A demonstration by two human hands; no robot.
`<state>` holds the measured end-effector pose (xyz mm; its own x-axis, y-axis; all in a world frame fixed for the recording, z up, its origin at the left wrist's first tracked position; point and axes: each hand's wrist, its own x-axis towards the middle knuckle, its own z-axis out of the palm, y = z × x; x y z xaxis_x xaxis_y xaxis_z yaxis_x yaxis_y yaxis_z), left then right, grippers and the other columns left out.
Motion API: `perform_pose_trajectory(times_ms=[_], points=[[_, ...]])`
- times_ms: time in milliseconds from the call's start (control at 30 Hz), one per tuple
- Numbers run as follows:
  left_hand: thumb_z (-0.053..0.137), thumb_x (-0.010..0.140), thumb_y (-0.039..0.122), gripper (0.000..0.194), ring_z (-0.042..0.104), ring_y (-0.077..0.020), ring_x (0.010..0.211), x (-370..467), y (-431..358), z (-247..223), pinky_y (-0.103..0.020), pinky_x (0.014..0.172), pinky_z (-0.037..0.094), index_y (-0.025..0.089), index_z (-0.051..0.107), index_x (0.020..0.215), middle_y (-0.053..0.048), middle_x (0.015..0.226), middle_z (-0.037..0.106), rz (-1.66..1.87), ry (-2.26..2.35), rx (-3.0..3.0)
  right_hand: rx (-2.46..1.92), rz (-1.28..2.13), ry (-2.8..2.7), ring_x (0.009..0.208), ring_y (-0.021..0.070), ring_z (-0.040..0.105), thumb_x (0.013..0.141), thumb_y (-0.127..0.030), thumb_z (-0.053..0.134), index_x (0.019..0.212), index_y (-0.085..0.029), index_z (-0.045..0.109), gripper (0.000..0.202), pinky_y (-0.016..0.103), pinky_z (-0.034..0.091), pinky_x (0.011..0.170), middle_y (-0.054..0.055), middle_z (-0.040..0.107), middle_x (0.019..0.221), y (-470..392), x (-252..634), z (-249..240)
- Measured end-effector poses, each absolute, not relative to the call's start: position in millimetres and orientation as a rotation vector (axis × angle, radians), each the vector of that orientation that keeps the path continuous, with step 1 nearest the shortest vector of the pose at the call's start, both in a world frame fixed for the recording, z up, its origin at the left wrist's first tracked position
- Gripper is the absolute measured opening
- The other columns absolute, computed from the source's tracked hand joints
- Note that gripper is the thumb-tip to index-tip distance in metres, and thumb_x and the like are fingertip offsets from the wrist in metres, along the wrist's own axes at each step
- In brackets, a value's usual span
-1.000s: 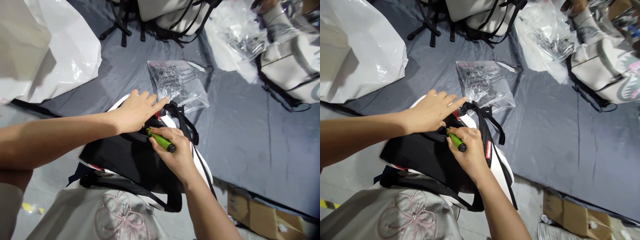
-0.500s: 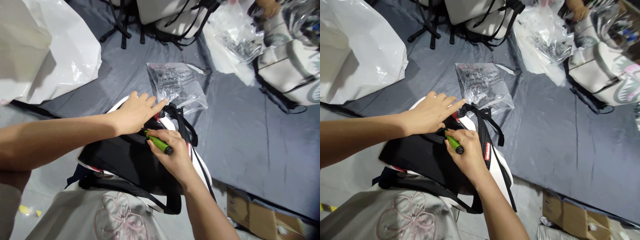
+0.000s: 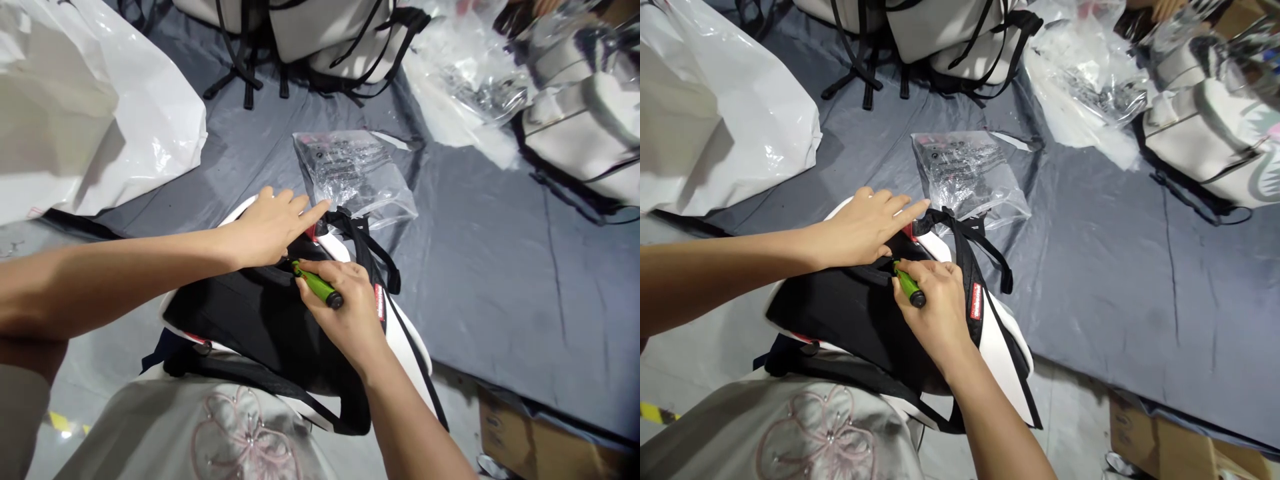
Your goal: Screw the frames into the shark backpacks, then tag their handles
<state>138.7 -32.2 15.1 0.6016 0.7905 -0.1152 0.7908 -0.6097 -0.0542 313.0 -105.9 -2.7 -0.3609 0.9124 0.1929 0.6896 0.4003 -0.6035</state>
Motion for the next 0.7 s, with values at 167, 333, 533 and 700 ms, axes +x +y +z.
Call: perform_pose_trajectory(times_ms=[167,333,533,700], points=[[0.068,0.083,0.033,0.096,0.047,-0.0328,0.126,137.2,-30.7,19.1,-0.042,0.098,0.039,0.02,0.011,0.159,-0.016,0.152,0.042,-0.203,1.376,2.795,-1.31,0.663,-2.096,0.092,0.0228,0.072,0.085,-0.021,0.067,0.097,-0.026,0.069,0.013,0.043,0.047,0.09,0.001,0.078,0.1,-104.9,312.1,-7.0],[0.077,0.075,0.043,0.118,0.028,-0.0409,0.144,111.1,-32.8,36.8,-0.047,0.105,0.038,0.027,-0.005,0.159,-0.018,0.165,0.014,-0.387,1.496,2.576,-1.307,0.644,-2.009,0.093,0.0222,0.072,0.087,-0.021,0.067,0.097,-0.025,0.07,0.011,0.042,0.046,0.09,0.002,0.078,0.104,-108.8,305.0,-10.2],[0.079,0.072,0.048,0.137,0.036,-0.0422,0.139,99.4,-42.1,39.5,-0.043,0.098,0.047,0.036,-0.034,0.148,-0.014,0.166,-0.013,-0.522,1.618,2.379,-1.13,0.696,-1.945,0.094,0.0204,0.073,0.087,-0.022,0.067,0.101,-0.023,0.071,0.016,0.037,0.051,0.088,0.003,0.078,0.105,-109.2,276.6,-19.0],[0.08,0.074,0.036,0.133,0.045,-0.0383,0.128,111.5,-46.4,35.3,-0.041,0.092,0.05,0.035,-0.029,0.151,-0.017,0.162,0.015,-0.526,1.69,2.439,-1.165,0.787,-1.863,0.092,0.0208,0.074,0.087,-0.021,0.065,0.102,-0.023,0.072,0.017,0.034,0.055,0.085,0.003,0.078,0.106,-107.2,269.8,-28.6]])
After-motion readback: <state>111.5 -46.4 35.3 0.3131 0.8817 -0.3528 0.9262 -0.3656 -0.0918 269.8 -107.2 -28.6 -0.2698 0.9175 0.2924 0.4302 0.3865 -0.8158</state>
